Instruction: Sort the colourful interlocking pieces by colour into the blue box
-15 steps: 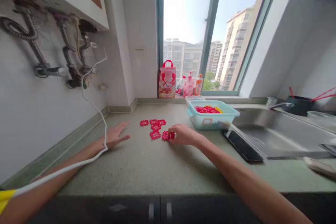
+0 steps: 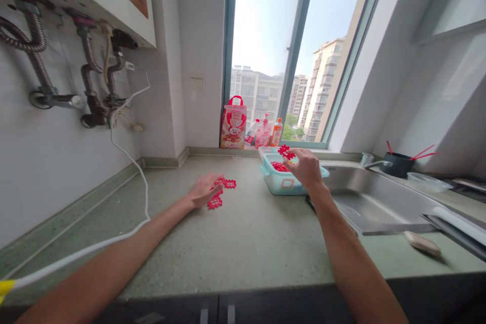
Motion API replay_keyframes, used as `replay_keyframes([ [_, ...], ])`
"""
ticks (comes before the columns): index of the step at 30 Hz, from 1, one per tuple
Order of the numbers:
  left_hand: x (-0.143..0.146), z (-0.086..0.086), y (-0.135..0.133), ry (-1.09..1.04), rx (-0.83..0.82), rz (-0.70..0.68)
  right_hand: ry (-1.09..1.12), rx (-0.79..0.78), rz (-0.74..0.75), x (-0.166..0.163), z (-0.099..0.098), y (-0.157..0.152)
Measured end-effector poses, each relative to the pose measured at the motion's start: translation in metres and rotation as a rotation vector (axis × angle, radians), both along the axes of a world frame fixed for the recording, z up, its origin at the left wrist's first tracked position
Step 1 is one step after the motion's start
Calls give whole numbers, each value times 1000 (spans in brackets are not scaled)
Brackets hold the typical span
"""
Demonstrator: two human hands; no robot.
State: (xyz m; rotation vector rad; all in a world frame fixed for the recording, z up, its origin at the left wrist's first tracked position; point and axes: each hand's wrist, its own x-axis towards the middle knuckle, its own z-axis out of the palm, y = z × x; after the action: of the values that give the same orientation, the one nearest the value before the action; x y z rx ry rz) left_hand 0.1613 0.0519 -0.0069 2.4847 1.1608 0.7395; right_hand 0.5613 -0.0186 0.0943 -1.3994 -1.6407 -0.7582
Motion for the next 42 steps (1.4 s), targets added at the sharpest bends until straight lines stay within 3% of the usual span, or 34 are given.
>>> replay_keyframes([
  [3,-7,5,-6,-230,85,-60,-36,-87,-115,7,-1,-1],
  [6,-19,8,-5,-463,93,-20,-44,-329,-200,6,-4,-1],
  [8,-28,9,0,-497,42,55,-26,-553,-229,6,-7,-1],
  [10,-38,8,8,-434,12,110,-11,-661,-255,5,-8,-2],
  [12,-47,6,16,-304,31,134,-43,-575,-251,1,-7,-2],
  [14,-51,4,22,-144,64,146,-105,-363,-183,-11,-5,-3],
  [17,-52,2,25,47,73,149,-162,-122,61,-46,-13,-4],
  [19,-49,2,23,99,67,127,-177,-163,301,-77,-30,-1],
  [21,-44,2,19,120,59,88,-164,-327,464,-105,-53,6],
  [24,-38,1,14,136,61,34,-192,-608,470,-129,-89,21],
  [27,-34,0,11,134,92,-8,-198,-736,479,-127,-107,36],
  [33,-36,4,11,108,91,-99,-68,-725,650,-105,-101,36],
  [38,-39,7,10,106,92,-48,-31,-693,668,-104,-93,28],
  [42,-39,3,11,82,94,-16,-33,-486,681,-107,-82,22],
])
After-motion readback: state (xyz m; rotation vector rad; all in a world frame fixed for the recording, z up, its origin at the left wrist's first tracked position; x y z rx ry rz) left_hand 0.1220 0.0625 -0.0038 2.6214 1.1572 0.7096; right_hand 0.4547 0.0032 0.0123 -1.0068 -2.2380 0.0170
